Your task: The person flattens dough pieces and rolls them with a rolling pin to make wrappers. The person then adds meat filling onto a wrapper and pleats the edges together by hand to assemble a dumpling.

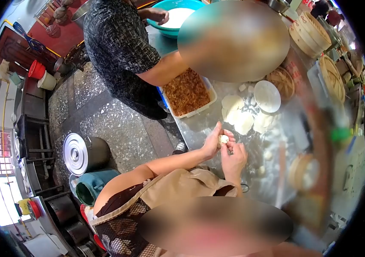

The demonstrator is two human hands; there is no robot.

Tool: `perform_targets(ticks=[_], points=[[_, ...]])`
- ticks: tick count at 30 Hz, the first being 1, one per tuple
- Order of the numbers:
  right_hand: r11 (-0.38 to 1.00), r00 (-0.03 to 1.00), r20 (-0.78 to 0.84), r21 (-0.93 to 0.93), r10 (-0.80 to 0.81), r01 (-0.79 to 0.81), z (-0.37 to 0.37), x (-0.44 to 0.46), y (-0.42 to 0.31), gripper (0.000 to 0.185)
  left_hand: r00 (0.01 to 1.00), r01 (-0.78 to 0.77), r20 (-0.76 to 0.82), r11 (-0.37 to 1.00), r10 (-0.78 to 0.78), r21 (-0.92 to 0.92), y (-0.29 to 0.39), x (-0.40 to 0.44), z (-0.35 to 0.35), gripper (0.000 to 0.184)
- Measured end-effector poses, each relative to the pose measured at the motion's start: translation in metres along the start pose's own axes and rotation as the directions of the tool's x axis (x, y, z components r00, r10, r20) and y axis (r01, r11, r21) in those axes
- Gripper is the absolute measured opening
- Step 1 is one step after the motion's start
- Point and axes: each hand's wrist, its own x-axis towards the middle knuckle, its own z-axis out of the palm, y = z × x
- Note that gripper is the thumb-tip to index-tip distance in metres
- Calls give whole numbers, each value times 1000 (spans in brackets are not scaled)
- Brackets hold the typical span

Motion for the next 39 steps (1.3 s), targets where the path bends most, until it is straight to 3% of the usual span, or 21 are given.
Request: perform_targets(ticks=[2, 4, 5, 7, 9, 14, 17, 20, 21, 22, 24, 25, 26, 28, 30, 32, 33, 35, 36, 38, 39], points=[[998, 999, -8, -45, 44, -44, 1, 3, 0, 12, 998, -62, -10, 997, 63, 37, -4, 4, 3, 63], [998, 995, -99, -65, -32, 26, 12, 0, 8, 12, 982, -187, 13, 965, 188, 182, -3, 1, 5, 60], [998, 994, -103, -61, -34, 27, 15, 3, 9, 12, 979, -194, -35, 968, 202, 158, 0, 2, 11, 59], [998, 998, -60, -66, 6, -10, 9, -12, 3, 12, 976, -157, -130, 981, 172, 118, -13, -10, 7, 58], [996, 995, -91, -83, -39, 31, 8, 0, 0, 12, 990, -133, -34, 986, 137, 98, -7, 0, 2, 57], [987, 991, -92, -136, -101, 88, 13, -3, 6, 13, 986, -153, -47, 985, 157, 78, -8, 0, 2, 55], [978, 983, -96, -154, -155, 139, 17, -2, 12, 12, 995, -87, -46, 994, 90, 73, -12, 4, -4, 49], [961, 968, -92, -174, -234, 216, 10, 0, 6, 10, 979, 28, -202, 998, -18, 47, -22, 12, -16, 42], [960, 971, -69, -180, -228, 212, 5, 0, 6, 13, 989, 51, -139, 999, -50, 2, -18, 9, -16, 43], [971, 988, 7, -187, -153, 152, -5, -2, 1, 34, 994, 97, -47, 995, -97, -4, -13, 6, -16, 46], [998, 993, 116, 56, 18, -24, -12, -2, 2, 57, 974, 225, 21, 973, -226, 41, -5, 8, -17, 59], [999, 993, 117, 45, 10, -15, -8, -6, 11, 63, 929, 296, 210, 953, -304, 71, -4, 16, -35, 66], [999, 993, 112, 45, -24, 19, -4, -8, 19, 69, 907, 367, 243, 928, -343, -58, -10, 19, -35, 67], [993, 986, 146, 68, 82, -93, 4, -21, 41, 58, 897, 399, 258, 909, -360, -118, -24, 18, -15, 73], [994, 994, 91, 92, 58, -66, 11, -30, 67, 45, 861, 455, 251, 891, -442, 8, -36, 24, -9, 78], [927, 957, 109, 240, 269, -288, -1, -29, 84, 33, 846, 441, 195, 856, -497, 268, -45, 40, -5, 76], [935, 954, 36, 190, 297, -298, -8, -27, 93, 33, 924, 256, 112, 809, -365, 529, -47, 52, -4, 68], [964, 954, -141, 42, 264, -261, -19, -19, 116, 34, 994, -40, 81, 469, -68, 882, -42, 86, -8, 49], [973, 951, -235, -66, 198, -219, -22, -15, 133, 35, 991, -131, 118, 248, 64, 960, -36, 108, -14, 38], [953, 958, -208, -189, 198, -238, -17, -10, 161, 33, 920, -300, 294, -18, 258, 954, -31, 146, -16, 26], [914, 953, -241, -315, 184, -256, -13, -4, 169, 34, 921, -306, 301, -16, 249, 952, -33, 164, -14, 26]])
